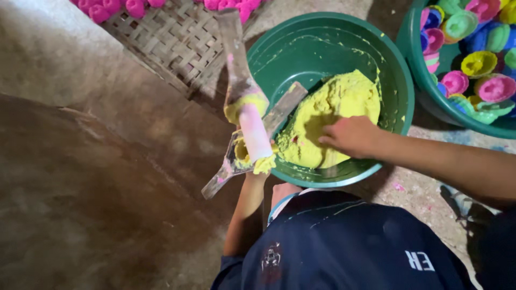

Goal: The person scoops yellow paste from a green bowl using a wooden tool and fills small colorful plastic molds arranged in a basket. They then place colored plastic caps over the filled molds.

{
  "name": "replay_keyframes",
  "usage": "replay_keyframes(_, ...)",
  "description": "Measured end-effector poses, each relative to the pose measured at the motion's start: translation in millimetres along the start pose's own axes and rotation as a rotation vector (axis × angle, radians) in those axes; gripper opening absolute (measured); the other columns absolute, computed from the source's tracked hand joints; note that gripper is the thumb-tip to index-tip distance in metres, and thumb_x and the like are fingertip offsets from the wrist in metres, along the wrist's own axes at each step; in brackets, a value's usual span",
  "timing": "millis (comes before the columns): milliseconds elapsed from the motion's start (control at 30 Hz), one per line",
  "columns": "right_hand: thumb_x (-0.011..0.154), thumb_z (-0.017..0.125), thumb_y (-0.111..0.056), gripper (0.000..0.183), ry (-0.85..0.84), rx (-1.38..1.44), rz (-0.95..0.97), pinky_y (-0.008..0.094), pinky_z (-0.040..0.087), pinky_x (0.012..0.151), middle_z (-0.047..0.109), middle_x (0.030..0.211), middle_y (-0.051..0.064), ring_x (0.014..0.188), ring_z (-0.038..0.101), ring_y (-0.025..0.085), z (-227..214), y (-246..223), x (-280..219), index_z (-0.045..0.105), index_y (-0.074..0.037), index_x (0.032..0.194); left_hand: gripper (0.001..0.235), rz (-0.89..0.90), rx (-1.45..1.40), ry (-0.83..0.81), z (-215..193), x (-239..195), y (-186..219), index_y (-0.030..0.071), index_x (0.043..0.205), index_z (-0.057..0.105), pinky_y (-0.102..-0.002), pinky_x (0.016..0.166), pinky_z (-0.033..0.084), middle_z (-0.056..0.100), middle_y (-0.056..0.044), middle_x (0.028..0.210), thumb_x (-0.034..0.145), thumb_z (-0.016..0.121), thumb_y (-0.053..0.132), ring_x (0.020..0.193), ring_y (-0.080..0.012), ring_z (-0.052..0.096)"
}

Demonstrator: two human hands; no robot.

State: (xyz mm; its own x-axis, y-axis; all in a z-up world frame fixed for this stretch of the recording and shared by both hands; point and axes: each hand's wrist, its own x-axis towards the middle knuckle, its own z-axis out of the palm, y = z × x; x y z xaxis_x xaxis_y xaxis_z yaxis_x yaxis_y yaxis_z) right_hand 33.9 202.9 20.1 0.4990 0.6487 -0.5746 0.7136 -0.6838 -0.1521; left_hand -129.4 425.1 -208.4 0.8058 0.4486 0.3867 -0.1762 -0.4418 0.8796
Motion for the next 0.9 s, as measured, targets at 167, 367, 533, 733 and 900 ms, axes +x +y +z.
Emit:
replay_keyframes(167,0.098,0.052,-0.020,0.022,0.107,-0.234,0.112,0.044,0.062,0.073,0.074,0.103,0.015,0.088,0.075,0.033,-48.5,52.4,-32.9,0.071,-0.010,0.102,0.046,0.029,-0.002,-0.003,-6.1,10.5,32.4,0.008,0.145,0.051,-0.036,0.103,0.050,0.064,-0.008,0.129,0.104,0.064,0.027,0.118,-0.0228,0.063)
replay_keyframes(367,0.093,0.060,-0.020,0.044,-0.003,-0.059,0.009,0.041,0.061,0.085,0.075,0.110,0.010,0.097,0.076,0.027,-82.5,48.4,-63.5,0.052,-0.024,0.135,0.049,0.066,-0.002,0.013,-6.8,25.9,50.3,0.009,0.145,0.052,-0.038,0.110,0.048,0.062,-0.007,0.136,0.102,0.065,0.030,0.125,-0.0243,0.061)
replay_keyframes(533,0.084,0.059,-0.014,0.070,-0.070,-0.009,-0.171,0.045,0.056,0.092,0.070,0.123,0.008,0.103,0.072,0.032,-38.2,0.5,-21.4,0.045,-0.032,0.151,0.052,0.076,-0.036,0.039,-8.4,39.5,64.6,0.009,0.146,0.052,-0.040,0.116,0.046,0.060,-0.007,0.143,0.101,0.066,0.032,0.132,-0.0255,0.060)
replay_keyframes(733,0.087,0.055,-0.007,0.074,-0.090,0.029,-0.339,0.044,0.054,0.093,0.067,0.127,0.013,0.106,0.069,0.033,-2.9,-0.2,-36.7,0.043,-0.029,0.156,0.059,0.193,-0.029,0.076,-6.7,45.7,67.9,0.007,0.154,0.043,-0.045,0.129,0.027,0.046,-0.014,0.158,0.106,0.057,0.038,0.150,-0.0330,0.041)
replay_keyframes(900,0.087,0.064,-0.006,0.070,-0.312,0.149,-0.124,0.034,0.058,0.096,0.073,0.122,0.003,0.107,0.074,0.018,-13.8,20.1,-84.8,0.049,-0.031,0.151,0.046,0.224,0.161,0.045,-11.6,55.9,77.4,0.008,0.143,0.056,-0.046,0.127,0.032,0.055,-0.013,0.151,0.102,0.062,0.029,0.145,-0.0338,0.048)
